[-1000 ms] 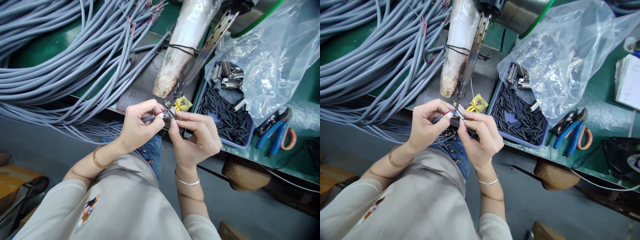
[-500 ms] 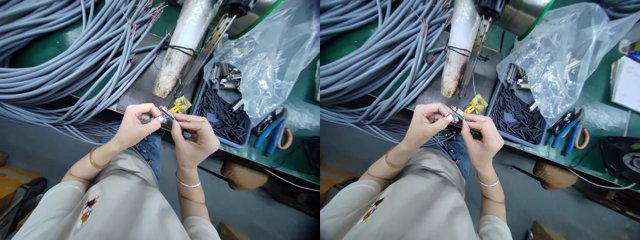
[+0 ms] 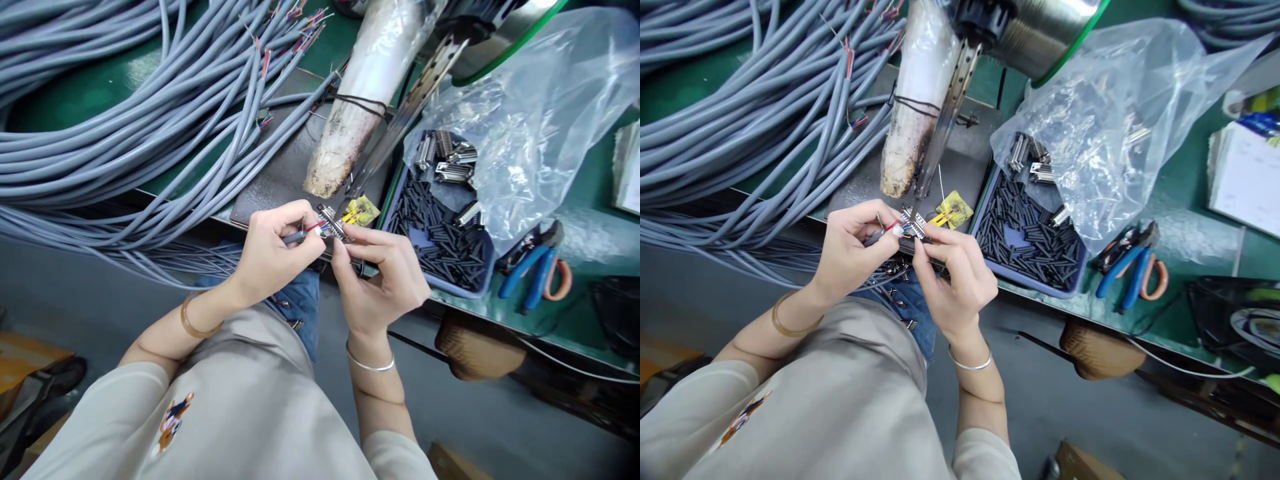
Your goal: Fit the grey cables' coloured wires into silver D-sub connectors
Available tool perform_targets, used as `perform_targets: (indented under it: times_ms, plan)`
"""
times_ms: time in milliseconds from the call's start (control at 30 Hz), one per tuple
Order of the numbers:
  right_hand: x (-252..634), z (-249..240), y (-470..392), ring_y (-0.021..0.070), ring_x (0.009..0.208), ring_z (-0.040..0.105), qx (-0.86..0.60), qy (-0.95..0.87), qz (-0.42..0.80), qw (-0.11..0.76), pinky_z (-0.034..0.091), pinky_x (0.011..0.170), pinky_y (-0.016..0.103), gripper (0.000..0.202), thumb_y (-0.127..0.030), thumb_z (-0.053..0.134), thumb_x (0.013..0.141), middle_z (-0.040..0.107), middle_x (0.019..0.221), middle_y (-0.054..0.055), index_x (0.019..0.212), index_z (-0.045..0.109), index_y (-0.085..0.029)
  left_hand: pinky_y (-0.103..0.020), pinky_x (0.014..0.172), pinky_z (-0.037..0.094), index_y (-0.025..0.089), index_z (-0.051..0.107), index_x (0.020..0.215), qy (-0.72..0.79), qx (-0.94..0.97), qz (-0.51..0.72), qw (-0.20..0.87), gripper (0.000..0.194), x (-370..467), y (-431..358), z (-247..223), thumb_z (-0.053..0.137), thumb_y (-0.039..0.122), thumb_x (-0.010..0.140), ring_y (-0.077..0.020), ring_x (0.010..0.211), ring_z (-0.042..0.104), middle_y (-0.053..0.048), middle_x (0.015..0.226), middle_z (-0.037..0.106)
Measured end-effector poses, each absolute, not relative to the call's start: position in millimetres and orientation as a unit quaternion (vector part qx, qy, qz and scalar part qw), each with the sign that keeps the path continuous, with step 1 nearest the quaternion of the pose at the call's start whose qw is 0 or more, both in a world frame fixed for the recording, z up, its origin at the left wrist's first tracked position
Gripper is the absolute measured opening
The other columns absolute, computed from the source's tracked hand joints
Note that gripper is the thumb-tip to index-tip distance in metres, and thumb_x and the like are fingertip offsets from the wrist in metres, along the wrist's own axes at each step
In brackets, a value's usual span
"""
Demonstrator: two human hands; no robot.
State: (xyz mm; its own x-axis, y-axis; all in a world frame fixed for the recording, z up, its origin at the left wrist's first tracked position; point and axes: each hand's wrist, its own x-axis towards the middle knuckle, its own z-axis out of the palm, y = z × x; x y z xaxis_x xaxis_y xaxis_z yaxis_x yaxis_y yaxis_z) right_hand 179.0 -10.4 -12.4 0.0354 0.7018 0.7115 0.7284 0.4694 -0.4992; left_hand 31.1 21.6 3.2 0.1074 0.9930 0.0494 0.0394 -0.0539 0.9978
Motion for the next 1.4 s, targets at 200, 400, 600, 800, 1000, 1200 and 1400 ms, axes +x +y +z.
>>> perform_targets:
  times_ms: [200, 400, 600, 800, 1000, 1200, 1400]
  plan:
    - [178, -7, -11, 0.0155, 0.085, 0.077, -0.522, -0.691, -0.014, 0.500, 0.063, 0.077, 0.029, 0.016, -0.010, 0.079, 0.082, 0.079, 0.097, 0.001, 0.086, 0.070, -0.022, -0.019, 0.055, 0.043, 0.017, 0.052, 0.064, 0.465, 0.543, 0.484, 0.506, 0.015, 32, 22, 8, 0.062, 0.014, 0.074, -0.0093, 0.064, 0.054, -0.002, 0.071, 0.061]
    - [180, -7, -14, 0.0147, 0.081, 0.076, -0.513, -0.704, -0.040, 0.489, 0.061, 0.069, 0.025, 0.017, -0.009, 0.079, 0.081, 0.081, 0.099, 0.003, 0.082, 0.066, -0.021, -0.019, 0.055, 0.043, 0.017, 0.052, 0.065, 0.463, 0.534, 0.486, 0.514, 0.014, 32, 22, 10, 0.061, 0.012, 0.074, -0.0080, 0.062, 0.052, -0.001, 0.071, 0.060]
    - [181, -11, -15, 0.0140, 0.079, 0.076, -0.491, -0.733, -0.071, 0.464, 0.060, 0.068, 0.023, 0.020, -0.008, 0.078, 0.081, 0.081, 0.099, 0.004, 0.084, 0.063, -0.020, -0.019, 0.055, 0.042, 0.017, 0.053, 0.065, 0.473, 0.533, 0.460, 0.530, 0.012, 31, 21, 8, 0.062, 0.012, 0.072, -0.0093, 0.064, 0.054, -0.001, 0.071, 0.061]
    - [189, -4, -19, 0.0135, 0.083, 0.073, -0.523, -0.710, -0.011, 0.471, 0.058, 0.073, 0.026, 0.016, -0.009, 0.074, 0.087, 0.077, 0.093, 0.000, 0.095, 0.070, -0.022, -0.020, 0.054, 0.039, 0.015, 0.059, 0.065, 0.448, 0.500, 0.441, 0.596, 0.011, 27, 23, 5, 0.066, 0.016, 0.073, -0.0084, 0.061, 0.052, -0.002, 0.069, 0.062]
    - [197, 15, -25, 0.0090, 0.073, 0.062, -0.540, -0.743, 0.045, 0.392, 0.050, 0.064, 0.022, 0.019, -0.014, 0.075, 0.089, 0.065, 0.085, -0.003, 0.103, 0.073, -0.027, -0.020, 0.050, 0.033, 0.014, 0.064, 0.067, 0.400, 0.461, 0.392, 0.689, 0.012, 22, 17, 3, 0.072, 0.020, 0.073, -0.0069, 0.059, 0.047, -0.002, 0.068, 0.061]
    - [193, 11, -30, 0.0124, 0.077, 0.069, -0.550, -0.732, 0.051, 0.398, 0.054, 0.066, 0.024, 0.007, -0.015, 0.067, 0.093, 0.070, 0.086, 0.000, 0.095, 0.066, -0.022, -0.019, 0.049, 0.037, 0.015, 0.063, 0.067, 0.386, 0.447, 0.408, 0.697, 0.014, 23, 13, 1, 0.074, 0.020, 0.074, -0.0080, 0.058, 0.051, -0.001, 0.066, 0.063]
    - [193, 1, -34, 0.0075, 0.037, 0.050, -0.514, -0.550, -0.078, 0.654, 0.036, 0.033, 0.023, 0.020, -0.028, 0.070, 0.092, 0.065, 0.066, -0.005, 0.111, 0.072, -0.030, -0.017, 0.049, 0.042, 0.016, 0.060, 0.067, 0.379, 0.388, 0.459, 0.704, 0.013, 22, 17, -2, 0.072, 0.016, 0.072, -0.0047, 0.050, 0.050, 0.003, 0.059, 0.062]
